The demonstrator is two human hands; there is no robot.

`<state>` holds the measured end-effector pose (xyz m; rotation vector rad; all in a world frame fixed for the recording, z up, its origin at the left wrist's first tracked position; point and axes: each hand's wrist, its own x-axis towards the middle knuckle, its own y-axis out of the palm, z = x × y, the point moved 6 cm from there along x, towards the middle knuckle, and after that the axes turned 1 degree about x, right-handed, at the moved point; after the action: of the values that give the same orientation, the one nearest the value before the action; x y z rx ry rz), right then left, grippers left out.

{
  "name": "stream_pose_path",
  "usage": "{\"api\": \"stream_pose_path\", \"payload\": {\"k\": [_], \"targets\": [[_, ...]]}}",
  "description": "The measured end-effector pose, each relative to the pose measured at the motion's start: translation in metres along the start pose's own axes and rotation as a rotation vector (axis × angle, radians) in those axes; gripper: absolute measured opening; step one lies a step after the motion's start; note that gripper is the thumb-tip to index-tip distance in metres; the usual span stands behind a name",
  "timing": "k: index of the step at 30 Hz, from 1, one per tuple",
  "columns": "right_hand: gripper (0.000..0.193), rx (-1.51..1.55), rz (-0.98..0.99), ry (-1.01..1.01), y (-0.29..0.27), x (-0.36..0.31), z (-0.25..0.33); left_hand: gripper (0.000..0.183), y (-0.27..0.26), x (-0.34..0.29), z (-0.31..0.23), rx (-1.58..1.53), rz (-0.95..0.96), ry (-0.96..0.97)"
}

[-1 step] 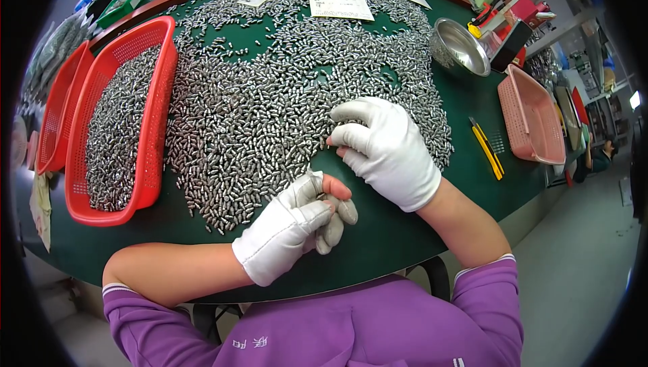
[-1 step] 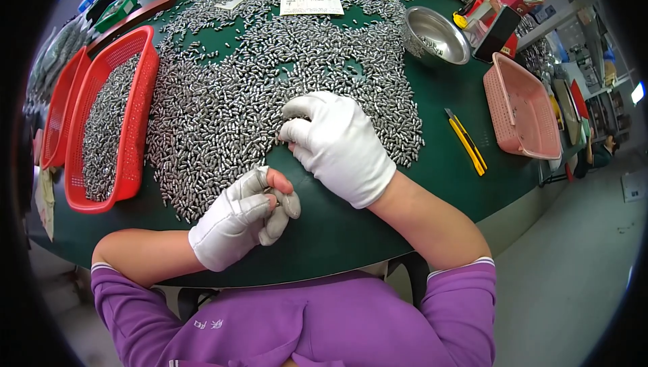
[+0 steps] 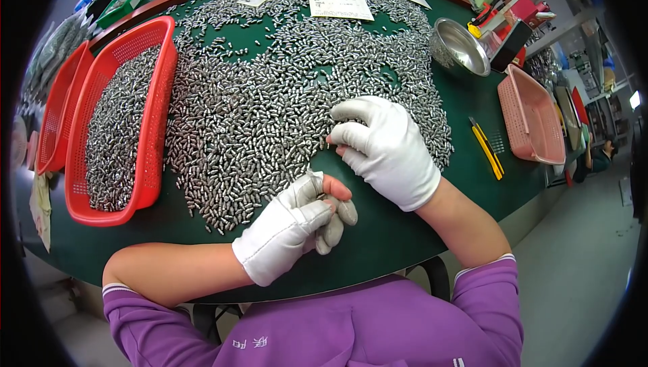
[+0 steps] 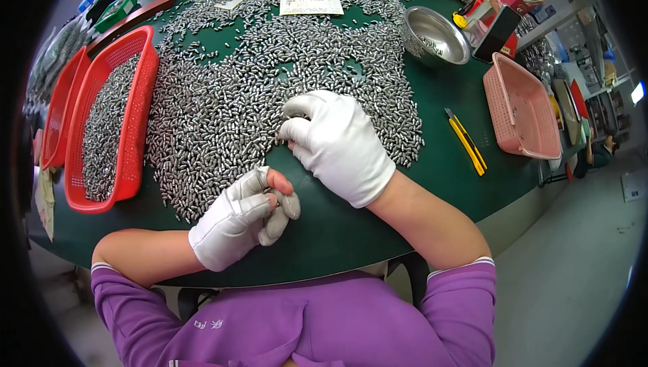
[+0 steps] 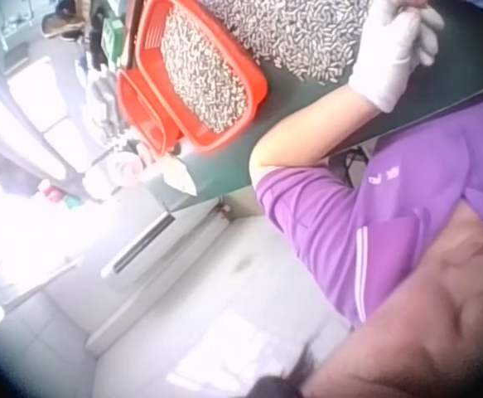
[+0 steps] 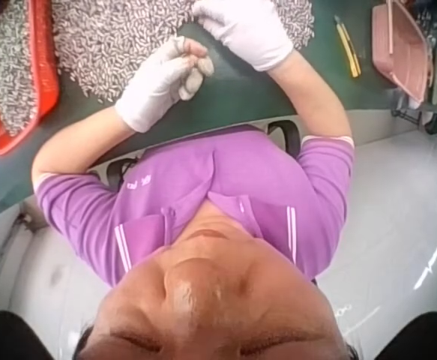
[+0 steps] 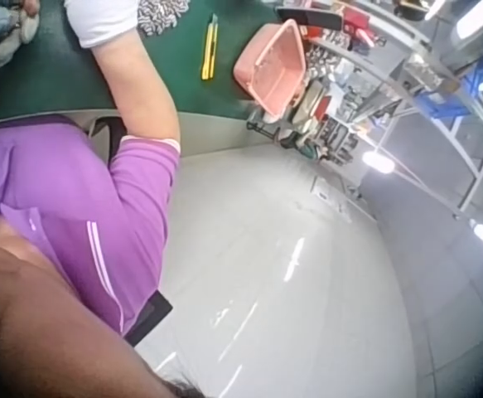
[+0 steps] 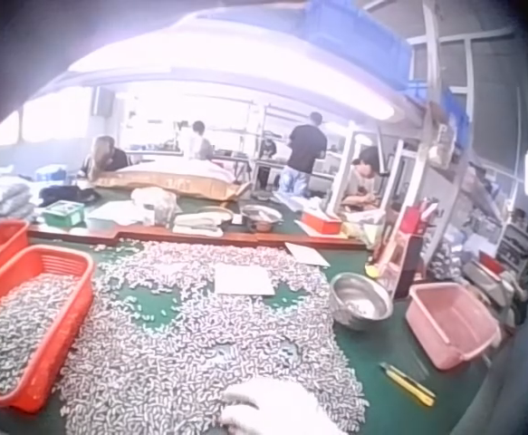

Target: Inspecting small metal pins and using a utility knife for deburring or manipulation on a factory workbench.

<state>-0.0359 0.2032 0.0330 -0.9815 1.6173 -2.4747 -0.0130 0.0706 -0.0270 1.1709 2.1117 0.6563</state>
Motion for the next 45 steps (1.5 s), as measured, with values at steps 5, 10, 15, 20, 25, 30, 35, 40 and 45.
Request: {"api": "stream_pose_path", "payload": {"k": [5, 10, 15, 20, 25, 30, 35, 40, 45], "targets": [[0.012, -0.022, 0.050, 0.007, 0.004, 0.001, 0.002, 0.021, 0.000, 0.001, 0.002, 0.004, -0.022, 0.005], [0.014, -0.004, 0.088, 0.065, 0.006, -0.002, 0.002, 0.019, 0.001, 0.001, 0.002, -0.008, -0.041, -0.009], [0.009, 0.621, 0.099, 0.281, 0.001, -0.010, 0.000, 0.016, -0.003, 0.000, 0.002, -0.048, -0.121, 0.015], [0.013, 0.735, 0.228, 0.244, 0.005, -0.010, 0.007, 0.014, -0.003, 0.000, 0.002, -0.074, -0.121, 0.017], [0.012, 0.763, 0.228, 0.246, 0.003, -0.011, 0.007, 0.012, -0.004, 0.001, 0.003, -0.087, -0.144, 0.004], [0.012, 0.725, 0.174, 0.254, 0.001, -0.009, 0.004, 0.012, -0.005, 0.001, 0.003, -0.092, -0.121, 0.019], [0.012, 0.695, 0.087, 0.168, -0.004, -0.008, 0.003, 0.013, -0.005, 0.001, 0.002, -0.096, -0.103, 0.015], [0.016, 0.575, 0.075, -0.028, -0.010, -0.004, 0.009, 0.013, -0.003, 0.001, 0.002, -0.112, -0.103, 0.013], [0.016, 0.319, -0.031, 0.088, -0.016, -0.003, -0.005, 0.013, -0.004, 0.001, 0.002, -0.091, -0.082, 0.040]]}}
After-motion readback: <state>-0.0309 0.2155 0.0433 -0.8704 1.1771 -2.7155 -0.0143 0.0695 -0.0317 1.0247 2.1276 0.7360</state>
